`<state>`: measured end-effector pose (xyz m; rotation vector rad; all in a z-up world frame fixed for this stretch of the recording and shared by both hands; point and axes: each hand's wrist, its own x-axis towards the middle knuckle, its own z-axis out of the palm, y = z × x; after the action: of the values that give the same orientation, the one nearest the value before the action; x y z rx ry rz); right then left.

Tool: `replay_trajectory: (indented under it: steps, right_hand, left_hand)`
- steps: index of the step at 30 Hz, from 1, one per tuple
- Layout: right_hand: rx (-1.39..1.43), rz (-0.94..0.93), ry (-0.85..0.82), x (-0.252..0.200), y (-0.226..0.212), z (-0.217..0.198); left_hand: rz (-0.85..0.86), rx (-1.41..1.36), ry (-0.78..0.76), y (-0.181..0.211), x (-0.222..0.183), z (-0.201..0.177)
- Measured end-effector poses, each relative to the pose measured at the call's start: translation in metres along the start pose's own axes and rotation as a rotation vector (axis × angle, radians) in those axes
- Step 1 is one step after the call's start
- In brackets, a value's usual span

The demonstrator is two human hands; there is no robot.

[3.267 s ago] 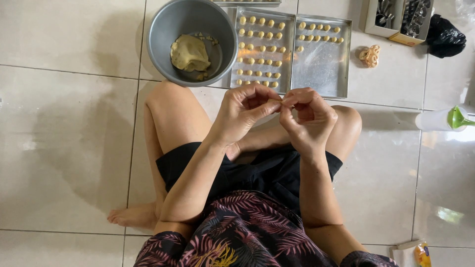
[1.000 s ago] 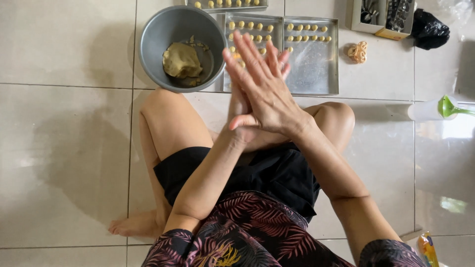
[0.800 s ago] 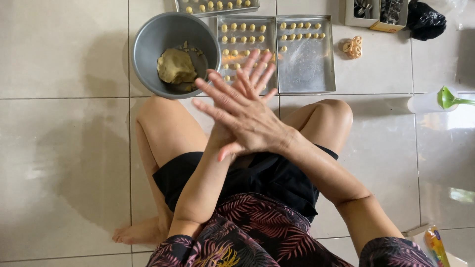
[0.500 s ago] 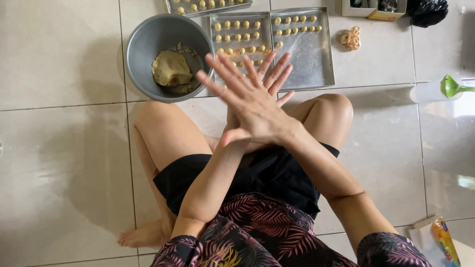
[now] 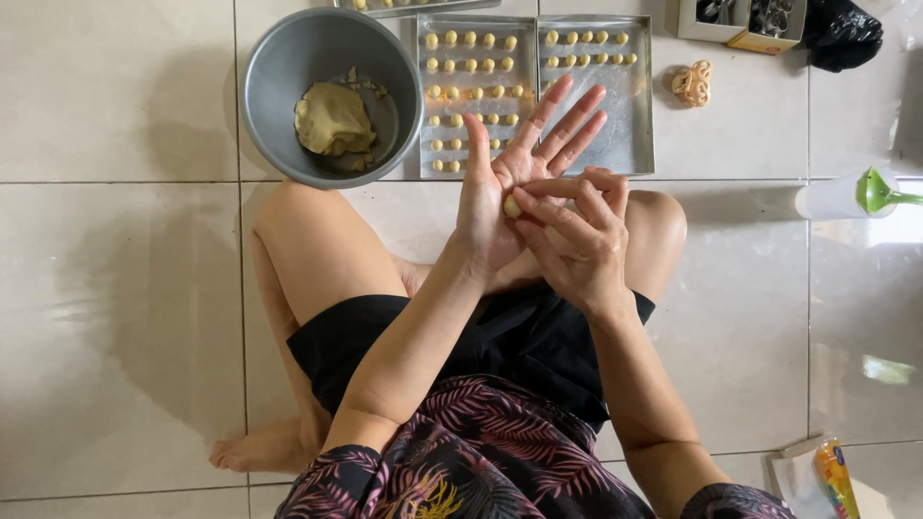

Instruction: Shaping small pieces of dough into balls by rolling them between palms and placing them on a baking tray.

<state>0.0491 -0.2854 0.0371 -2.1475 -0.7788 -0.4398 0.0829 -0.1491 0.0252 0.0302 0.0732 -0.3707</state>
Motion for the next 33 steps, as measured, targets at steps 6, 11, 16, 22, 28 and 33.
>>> replay_trajectory:
  steps: [6,11,16,22,28,33]
  right_hand:
    - [0.007,-0.020,0.051,0.000,0.010,0.005]
    - [0.620,0.333,0.108,-0.016,0.056,0.009]
    - [1.112,0.849,0.469,-0.021,0.166,0.021]
    - [0.630,0.868,0.503,-0.021,0.336,0.085]
    - [-0.085,0.559,0.278,0.016,0.374,0.126]
    - [-0.256,0.281,0.225,0.021,0.383,0.148]
  left_hand:
    - [0.033,0.248,-0.157,-0.012,0.012,-0.023]
    - [0.051,0.266,-0.160,0.004,0.024,-0.063]
    - [0.182,0.330,-0.301,0.075,0.007,-0.121]
    - [0.323,0.353,0.012,0.154,-0.033,-0.171]
    - [0.417,0.399,-0.020,0.173,-0.046,-0.172]
    - [0.491,0.004,0.287,0.178,-0.045,-0.167]
